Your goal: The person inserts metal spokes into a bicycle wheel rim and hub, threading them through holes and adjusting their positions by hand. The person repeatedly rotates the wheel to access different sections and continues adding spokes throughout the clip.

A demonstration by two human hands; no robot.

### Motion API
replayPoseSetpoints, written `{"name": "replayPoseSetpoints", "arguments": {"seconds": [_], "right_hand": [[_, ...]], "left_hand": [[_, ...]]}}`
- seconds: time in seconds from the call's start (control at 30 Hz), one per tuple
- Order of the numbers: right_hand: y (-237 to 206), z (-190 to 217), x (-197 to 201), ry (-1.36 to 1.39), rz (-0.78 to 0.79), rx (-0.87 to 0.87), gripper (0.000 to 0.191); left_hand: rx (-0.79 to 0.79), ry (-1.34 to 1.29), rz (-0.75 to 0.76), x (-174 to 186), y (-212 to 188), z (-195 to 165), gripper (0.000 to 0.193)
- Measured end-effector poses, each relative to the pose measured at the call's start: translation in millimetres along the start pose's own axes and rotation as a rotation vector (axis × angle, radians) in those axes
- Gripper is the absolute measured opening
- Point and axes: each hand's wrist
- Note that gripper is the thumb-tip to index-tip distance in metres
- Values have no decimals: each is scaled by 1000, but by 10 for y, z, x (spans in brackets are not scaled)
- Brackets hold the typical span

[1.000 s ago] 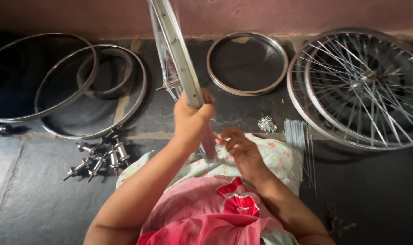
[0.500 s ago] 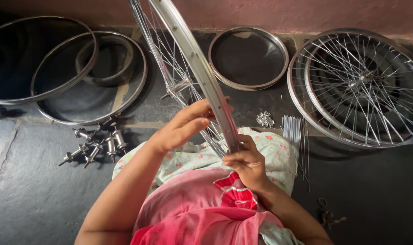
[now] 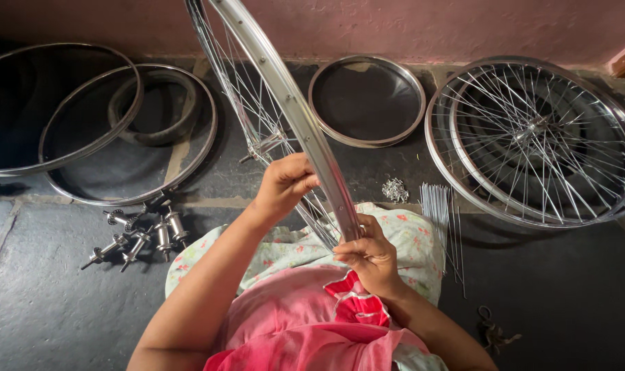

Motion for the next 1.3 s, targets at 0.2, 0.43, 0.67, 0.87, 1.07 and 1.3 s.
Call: {"name": "replayPoseSetpoints", "arguments": {"seconds": [0.2,0.43,0.67,0.87,1.07,1.3], "right_hand": [[5,-10,1,17,2,14,14],[7,-49,14,5,0,20,13],[-24,14,-4,70,32,12,16],[61,310,88,-42,154,-15,17],[188,813,318,-57,-157,-223,14],[612,1242,50,-330,-329,148,17]], "left_hand": [[-60,34,-9,24,41,-8,11],[18,-149,-63,20,26,145,18],[292,-531,-248,-208,-127,107,19],[294,-542,-270,-169,-132,108,15],[270,-577,-307,-180,-128,81,16],[222,-589,-303,-203,-50,83,16]]}}
Point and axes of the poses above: each hand's wrist, its own y-axis towards the middle knuckle, its own x-axis out of the back of the hand, z = x × y, and after that the axes turned 14 degrees about -x, right-handed
